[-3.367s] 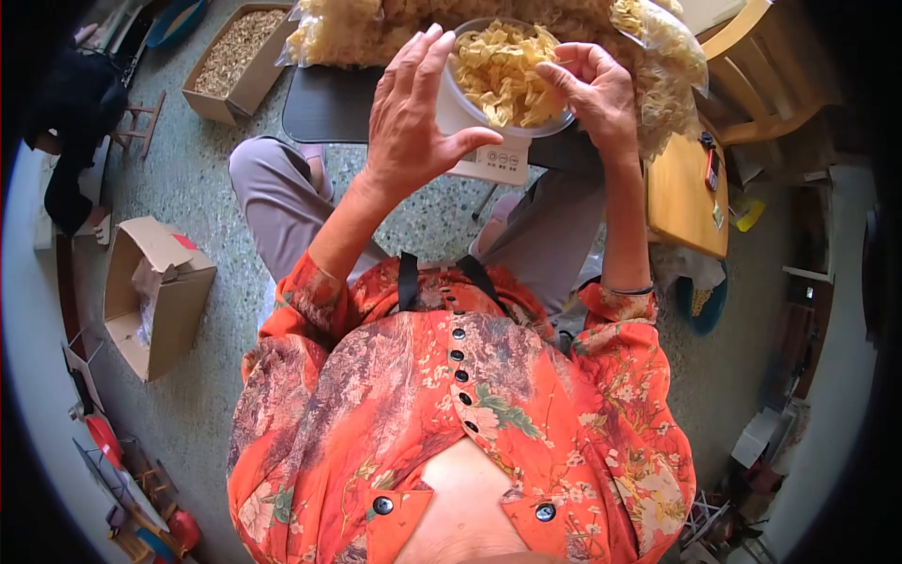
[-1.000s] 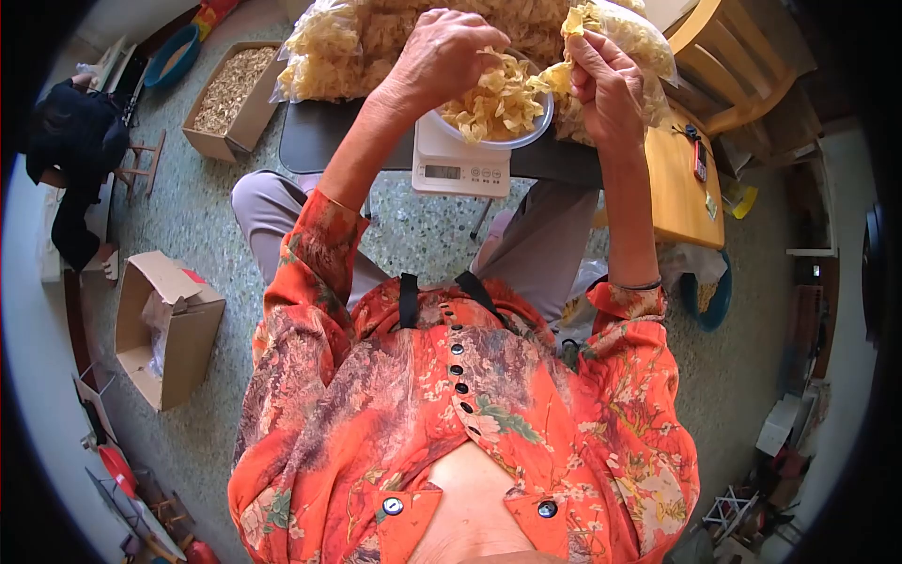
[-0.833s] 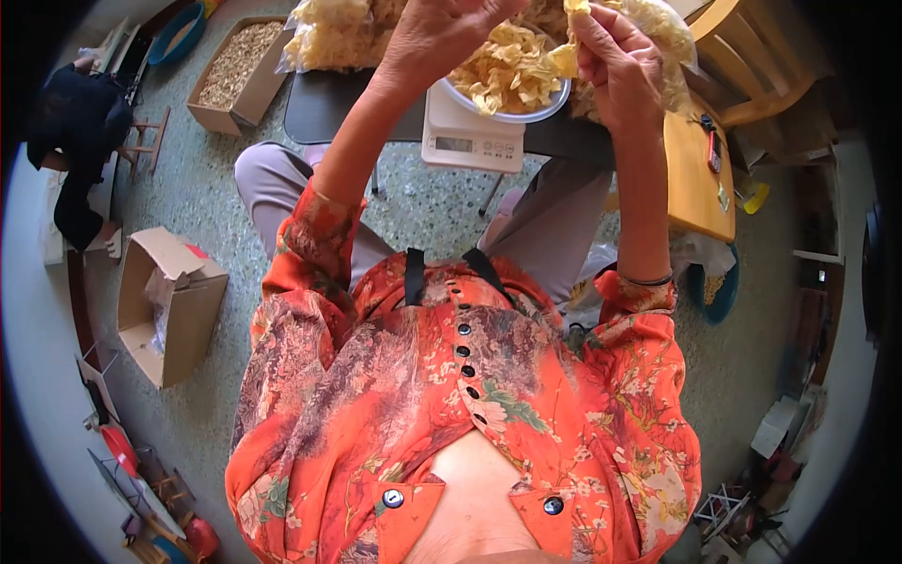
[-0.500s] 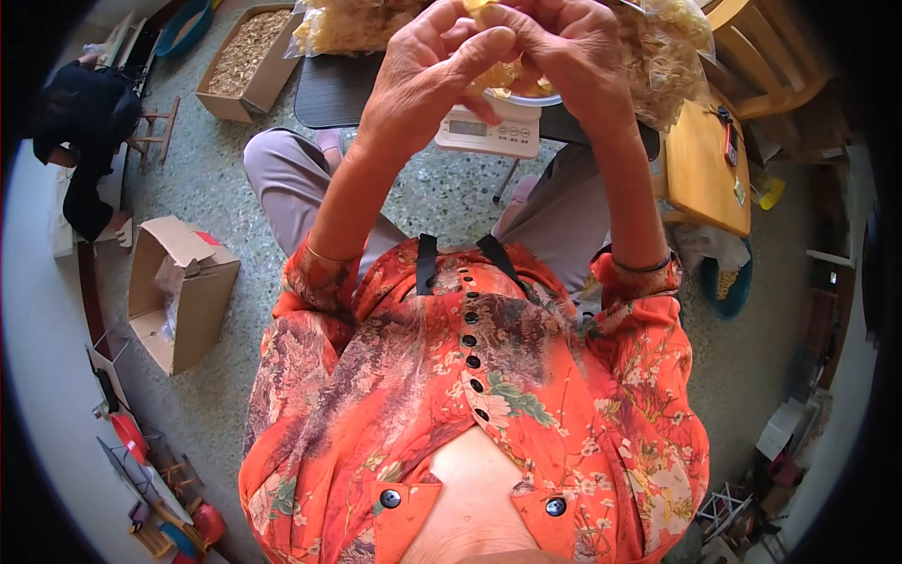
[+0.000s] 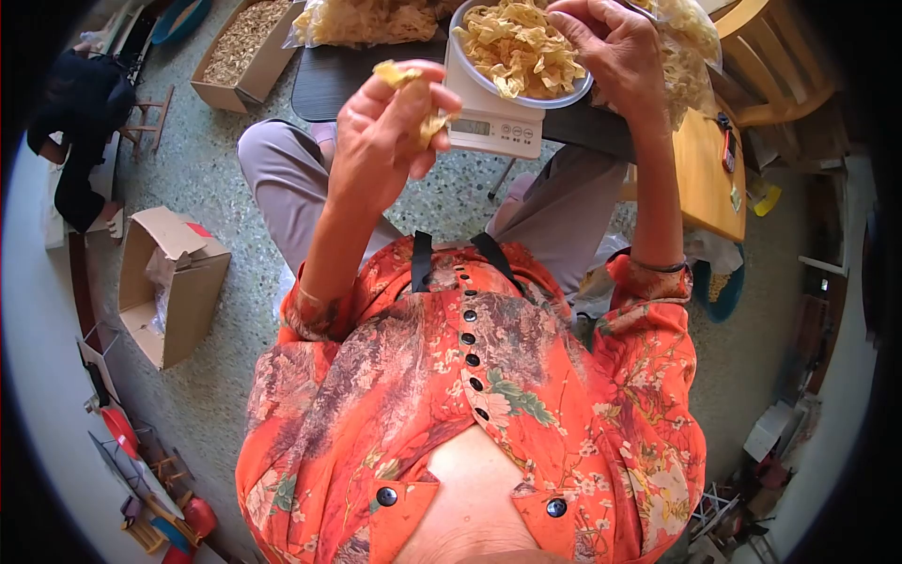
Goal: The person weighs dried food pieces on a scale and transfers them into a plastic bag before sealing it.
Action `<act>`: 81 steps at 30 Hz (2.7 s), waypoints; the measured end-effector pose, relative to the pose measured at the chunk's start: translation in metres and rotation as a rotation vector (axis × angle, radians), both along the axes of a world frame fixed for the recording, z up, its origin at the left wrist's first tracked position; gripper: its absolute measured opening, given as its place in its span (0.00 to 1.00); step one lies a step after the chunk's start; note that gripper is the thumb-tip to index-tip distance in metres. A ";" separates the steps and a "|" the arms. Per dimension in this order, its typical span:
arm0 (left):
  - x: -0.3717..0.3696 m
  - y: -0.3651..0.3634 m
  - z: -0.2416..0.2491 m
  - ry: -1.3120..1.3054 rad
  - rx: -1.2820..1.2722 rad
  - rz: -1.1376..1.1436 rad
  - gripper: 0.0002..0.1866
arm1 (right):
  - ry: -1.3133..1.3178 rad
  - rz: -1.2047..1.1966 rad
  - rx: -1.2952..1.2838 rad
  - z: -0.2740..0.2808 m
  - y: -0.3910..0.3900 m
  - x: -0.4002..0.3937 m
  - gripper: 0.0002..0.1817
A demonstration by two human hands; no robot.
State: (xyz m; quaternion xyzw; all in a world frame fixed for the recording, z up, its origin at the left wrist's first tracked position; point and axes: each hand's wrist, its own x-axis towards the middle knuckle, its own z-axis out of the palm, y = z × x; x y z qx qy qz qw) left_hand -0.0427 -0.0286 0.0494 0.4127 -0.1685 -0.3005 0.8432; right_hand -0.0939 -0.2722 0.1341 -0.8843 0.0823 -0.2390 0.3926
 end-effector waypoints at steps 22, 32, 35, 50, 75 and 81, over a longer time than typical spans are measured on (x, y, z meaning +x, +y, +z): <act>-0.072 0.038 -0.042 0.354 -0.023 -0.125 0.09 | 0.154 0.046 -0.328 -0.017 -0.041 0.040 0.11; -0.070 0.048 -0.058 0.370 0.005 -0.065 0.10 | 0.019 0.000 -0.454 -0.026 -0.036 0.038 0.09; -0.070 0.046 -0.056 0.365 0.023 -0.052 0.10 | -0.016 -0.036 -0.360 -0.026 -0.031 0.037 0.07; -0.069 0.045 -0.066 0.340 0.057 -0.064 0.09 | -0.038 -0.083 -0.024 -0.019 -0.041 0.027 0.09; -0.057 0.032 -0.056 0.371 -0.049 -0.057 0.11 | -0.343 -0.136 0.058 -0.007 -0.007 0.004 0.07; -0.058 0.030 -0.056 0.361 -0.057 -0.085 0.13 | -0.353 -0.086 0.157 -0.014 -0.013 -0.012 0.06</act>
